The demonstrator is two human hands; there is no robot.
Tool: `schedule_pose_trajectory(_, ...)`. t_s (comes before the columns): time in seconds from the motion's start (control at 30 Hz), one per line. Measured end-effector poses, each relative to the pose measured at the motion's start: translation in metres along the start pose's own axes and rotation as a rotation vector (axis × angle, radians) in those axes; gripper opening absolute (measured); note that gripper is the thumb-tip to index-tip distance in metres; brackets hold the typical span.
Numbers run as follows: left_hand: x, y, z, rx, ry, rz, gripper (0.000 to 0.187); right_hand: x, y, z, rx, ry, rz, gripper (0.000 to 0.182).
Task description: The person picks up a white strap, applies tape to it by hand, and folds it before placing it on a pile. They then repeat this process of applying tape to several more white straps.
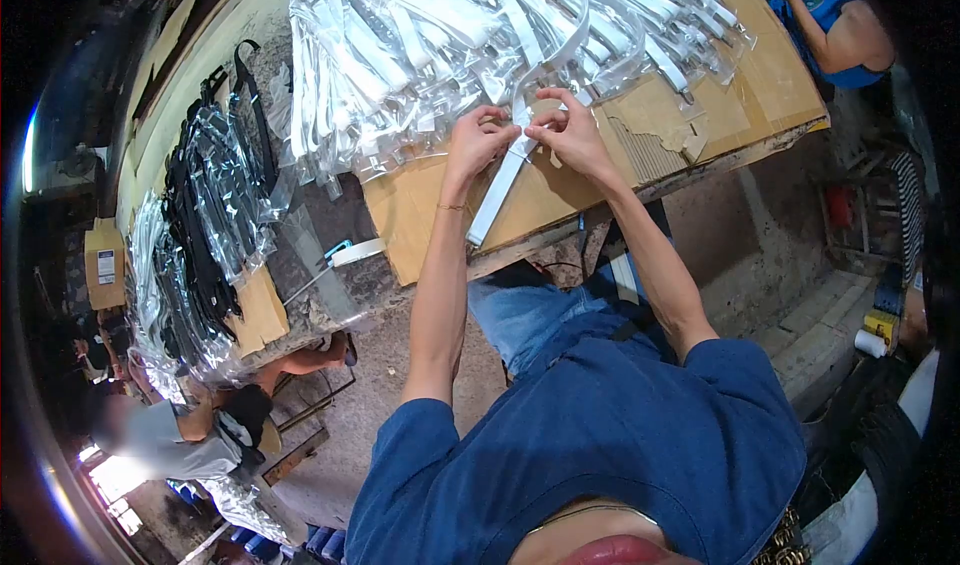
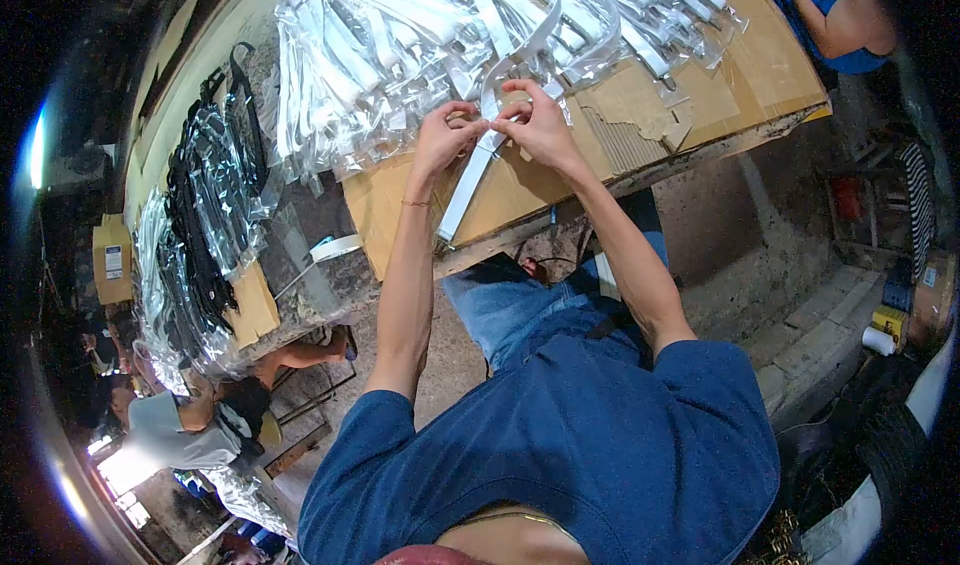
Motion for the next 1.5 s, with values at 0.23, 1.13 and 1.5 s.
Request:
schedule_pose_trajectory(0.23,0.000,0.000,0.000,-0.043,0.000,0.034,0.029,0.000,0.000,0.006,-0.198,-0.011,-0.060,0.048)
schedule_pose_trajectory(1.13,0.007,0.003,0.012,0.000,0.030,0.052,0.039,-0.001,-0.003,0.009,-0.356,-0.163,-0.237,0.065)
schedule_pose_trajectory(1.5,-0.002,0.008,-0.002,0.187,0.148,-0.006,0.052,-0.027,-0.027,0.011,0.302,0.066,-0.070,0.044)
Point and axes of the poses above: each hand's wrist, its own x-axis towards the middle knuckle, its own y-axis out of the palm, z = x × y, the point moved 6 cm from there along x, towards the middle knuckle, and after that the axes turned 9 degrees about -z, right-handed, at the moved point
